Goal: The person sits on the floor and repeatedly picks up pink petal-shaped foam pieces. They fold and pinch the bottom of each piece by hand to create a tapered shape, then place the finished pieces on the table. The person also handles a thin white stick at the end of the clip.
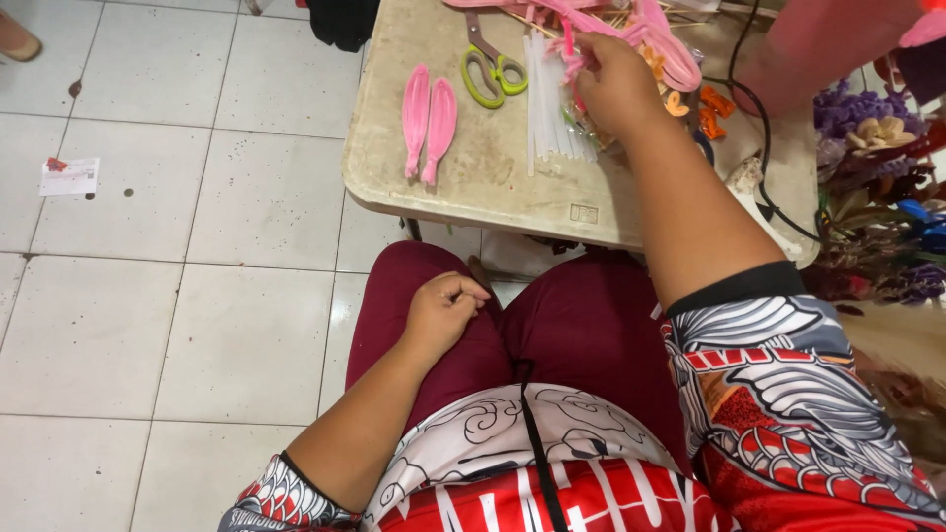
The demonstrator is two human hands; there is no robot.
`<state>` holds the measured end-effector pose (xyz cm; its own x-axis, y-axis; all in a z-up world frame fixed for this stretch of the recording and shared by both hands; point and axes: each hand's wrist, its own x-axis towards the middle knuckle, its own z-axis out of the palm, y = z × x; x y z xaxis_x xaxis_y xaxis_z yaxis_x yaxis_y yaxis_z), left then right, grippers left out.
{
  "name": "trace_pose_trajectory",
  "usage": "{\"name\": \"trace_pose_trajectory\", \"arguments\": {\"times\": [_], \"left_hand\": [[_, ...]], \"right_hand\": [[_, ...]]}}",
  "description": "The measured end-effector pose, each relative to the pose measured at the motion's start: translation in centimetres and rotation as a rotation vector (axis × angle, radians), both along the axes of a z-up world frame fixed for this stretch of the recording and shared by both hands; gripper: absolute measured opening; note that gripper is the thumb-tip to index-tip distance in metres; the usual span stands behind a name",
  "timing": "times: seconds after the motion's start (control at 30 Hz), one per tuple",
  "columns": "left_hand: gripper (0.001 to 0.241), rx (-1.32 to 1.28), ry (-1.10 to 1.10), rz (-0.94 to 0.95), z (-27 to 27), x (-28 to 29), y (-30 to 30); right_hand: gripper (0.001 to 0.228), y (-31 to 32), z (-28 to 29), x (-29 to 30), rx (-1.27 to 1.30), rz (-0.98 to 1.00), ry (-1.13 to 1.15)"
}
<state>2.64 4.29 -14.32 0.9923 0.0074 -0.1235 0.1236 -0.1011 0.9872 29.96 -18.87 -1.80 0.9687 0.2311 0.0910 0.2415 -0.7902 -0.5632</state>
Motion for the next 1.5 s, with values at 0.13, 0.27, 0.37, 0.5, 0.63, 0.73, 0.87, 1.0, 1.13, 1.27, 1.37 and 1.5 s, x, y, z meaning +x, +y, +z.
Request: {"name": "trace_pose_trajectory", "arguments": {"times": [0.13,0.27,0.37,0.5,0.63,0.73,0.87,1.0,1.13,1.27,1.37,1.5], "left_hand": [[0.03,0.006,0.099,0.03,1.0,0.2,-0.2],[0.032,0.015,0.09,-0.001,1.6,0.2,-0.3],[0.025,0.098,-0.049,-0.027,1.5,0.1,-0.5],[0.029,0.118,-0.132,-0.083,0.8,-0.5,-0.7],[0.019,0.004,0.057,-0.046,3.2,-1.2,-1.0],[0.015,-0.003,0.093,-0.038,5.4,-1.9,-1.6],[0.041,-0.164,-0.008,-0.053,8.7,-2.1,-3.8],[0.042,-0.493,-0.283,-0.067,13.2,-0.9,-4.5],[0.021,-0.226,-0.453,0.073,17.7,-1.1,-3.0],[0.019,0.023,-0.56,0.11,18.7,-1.7,-1.8],[0.011,0.062,-0.557,0.041,19.3,-2.3,-2.0],[0.011,-0.013,-0.538,-0.041,20.4,-3.1,-3.3]], "right_hand": [[0.04,-1.3,-0.7,-0.9,0.126,0.086,-0.235],[0.036,-0.6,3.0,-5.6,0.331,0.059,-0.271],[0.039,-1.7,4.1,-8.0,0.327,0.137,-0.448],[0.044,-2.4,5.1,-13.7,0.607,0.178,-0.485],[0.023,-3.2,4.2,-18.5,1.062,0.21,-0.336],[0.028,-3.7,2.8,-21.4,1.27,0.265,-0.256],[0.025,-4.9,2.3,-24.5,1.308,0.353,-0.224],[0.024,-5.3,2.1,-26.5,1.281,0.462,-0.231],[0.023,-5.4,3.1,-27.6,1.146,0.587,-0.142],[0.038,-4.6,5.7,-27.9,1.118,0.749,-0.052],[0.053,-4.2,6.4,-28.4,1.015,0.609,-0.101],[0.034,-2.0,6.8,-29.3,0.831,0.399,-0.005]]}}
